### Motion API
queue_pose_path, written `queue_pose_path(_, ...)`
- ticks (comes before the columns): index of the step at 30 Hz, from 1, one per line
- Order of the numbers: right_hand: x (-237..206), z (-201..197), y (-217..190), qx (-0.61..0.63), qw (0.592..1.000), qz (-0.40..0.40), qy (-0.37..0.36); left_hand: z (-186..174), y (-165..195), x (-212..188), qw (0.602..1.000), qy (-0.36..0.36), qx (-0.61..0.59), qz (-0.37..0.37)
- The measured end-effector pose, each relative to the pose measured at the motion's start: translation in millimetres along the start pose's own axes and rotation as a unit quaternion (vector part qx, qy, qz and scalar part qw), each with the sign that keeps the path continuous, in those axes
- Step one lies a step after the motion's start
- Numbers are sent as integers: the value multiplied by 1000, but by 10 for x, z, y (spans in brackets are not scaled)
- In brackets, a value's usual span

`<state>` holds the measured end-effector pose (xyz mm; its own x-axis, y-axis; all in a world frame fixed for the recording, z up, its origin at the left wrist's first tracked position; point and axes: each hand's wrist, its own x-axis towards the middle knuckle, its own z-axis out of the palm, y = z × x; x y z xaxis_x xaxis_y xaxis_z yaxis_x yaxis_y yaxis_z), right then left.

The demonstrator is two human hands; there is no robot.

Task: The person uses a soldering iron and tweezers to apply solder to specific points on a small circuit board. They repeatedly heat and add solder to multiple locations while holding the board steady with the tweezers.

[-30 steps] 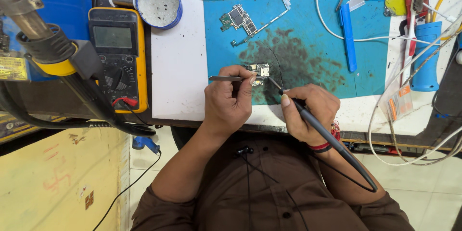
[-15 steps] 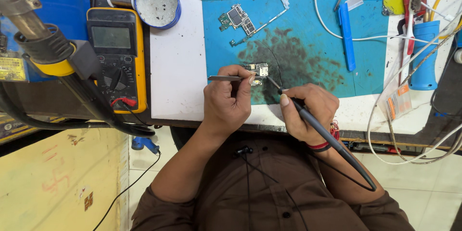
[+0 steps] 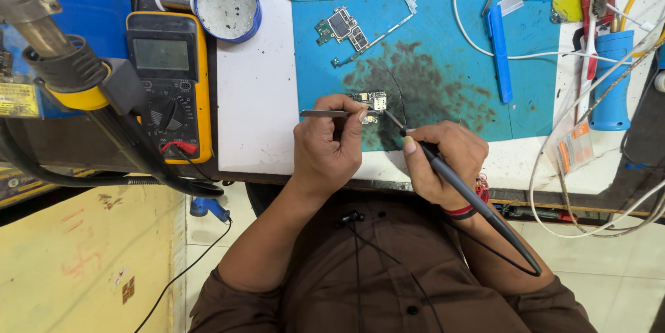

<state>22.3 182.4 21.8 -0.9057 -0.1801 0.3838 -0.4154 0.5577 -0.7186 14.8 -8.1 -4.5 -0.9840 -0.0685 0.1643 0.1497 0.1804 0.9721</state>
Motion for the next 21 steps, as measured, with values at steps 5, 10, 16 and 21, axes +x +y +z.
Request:
queue_pose_path(5,2,-2,1,-2,1000,-9,0,-1,0,7,1000,-1,-5,-3)
queue_pose_path(10,3,-5,-7,3,1000,-8,-2,-4,1,11,1000,-1,0,-5)
queue_pose_path(16,4,-4,-10,-1,1000,-5,1,1,6,4,1000,7,1,-1)
queue_pose_path(21,6,-3,-3,-2,1000,-15,2,-3,5,6,1000,5,5,-2)
